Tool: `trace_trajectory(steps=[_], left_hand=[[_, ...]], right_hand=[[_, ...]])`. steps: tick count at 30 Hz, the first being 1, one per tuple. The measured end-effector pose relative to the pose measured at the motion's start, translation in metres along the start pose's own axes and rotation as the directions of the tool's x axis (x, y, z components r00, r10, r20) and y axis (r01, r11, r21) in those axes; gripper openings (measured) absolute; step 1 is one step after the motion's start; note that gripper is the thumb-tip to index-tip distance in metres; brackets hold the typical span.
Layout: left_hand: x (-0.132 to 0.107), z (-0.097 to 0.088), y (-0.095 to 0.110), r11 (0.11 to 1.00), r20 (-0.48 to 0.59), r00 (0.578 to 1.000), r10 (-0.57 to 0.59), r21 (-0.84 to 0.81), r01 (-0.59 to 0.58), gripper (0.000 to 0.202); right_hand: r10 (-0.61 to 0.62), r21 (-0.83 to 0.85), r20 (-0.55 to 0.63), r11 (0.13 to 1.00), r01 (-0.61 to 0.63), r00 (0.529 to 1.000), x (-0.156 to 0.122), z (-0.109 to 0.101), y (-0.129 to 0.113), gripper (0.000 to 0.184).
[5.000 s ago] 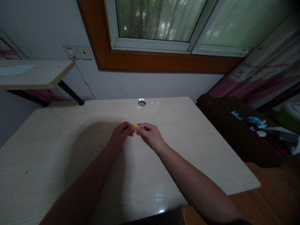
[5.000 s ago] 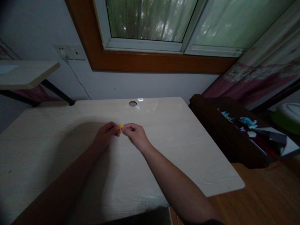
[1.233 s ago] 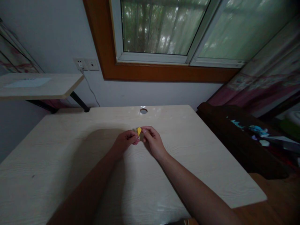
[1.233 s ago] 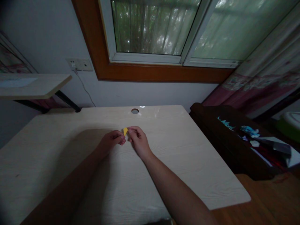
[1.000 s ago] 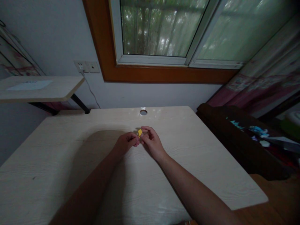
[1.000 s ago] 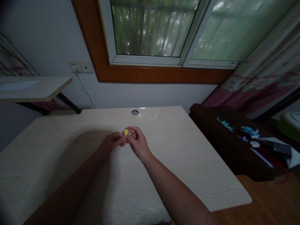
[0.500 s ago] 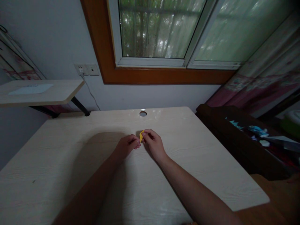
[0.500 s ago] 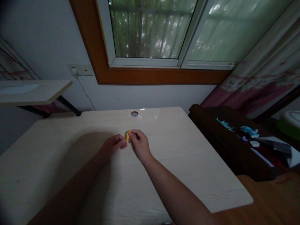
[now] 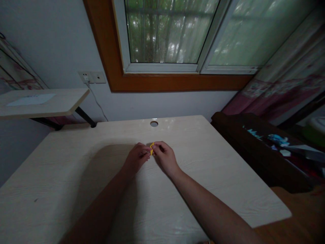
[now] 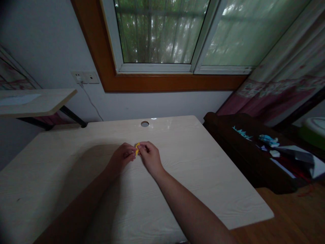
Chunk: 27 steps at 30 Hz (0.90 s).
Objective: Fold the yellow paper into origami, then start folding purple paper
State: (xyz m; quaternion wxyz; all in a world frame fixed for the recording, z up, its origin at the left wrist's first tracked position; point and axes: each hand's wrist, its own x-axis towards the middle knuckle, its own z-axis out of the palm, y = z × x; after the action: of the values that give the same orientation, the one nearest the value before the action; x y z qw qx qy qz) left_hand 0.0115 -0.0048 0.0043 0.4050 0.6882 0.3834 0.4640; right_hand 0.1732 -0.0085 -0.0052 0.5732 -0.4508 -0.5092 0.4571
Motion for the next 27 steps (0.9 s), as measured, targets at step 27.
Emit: trace_trajectory(steps=[27], left_hand=[[-0.006, -0.011, 0.001, 0.724, 0.108, 0.927, 0.359, 0.594, -0.350, 0.008]], right_hand=[[-0.170, -0.212, 0.060, 0.961, 0.179, 0.984, -0.005, 0.001, -0.007, 0.018]])
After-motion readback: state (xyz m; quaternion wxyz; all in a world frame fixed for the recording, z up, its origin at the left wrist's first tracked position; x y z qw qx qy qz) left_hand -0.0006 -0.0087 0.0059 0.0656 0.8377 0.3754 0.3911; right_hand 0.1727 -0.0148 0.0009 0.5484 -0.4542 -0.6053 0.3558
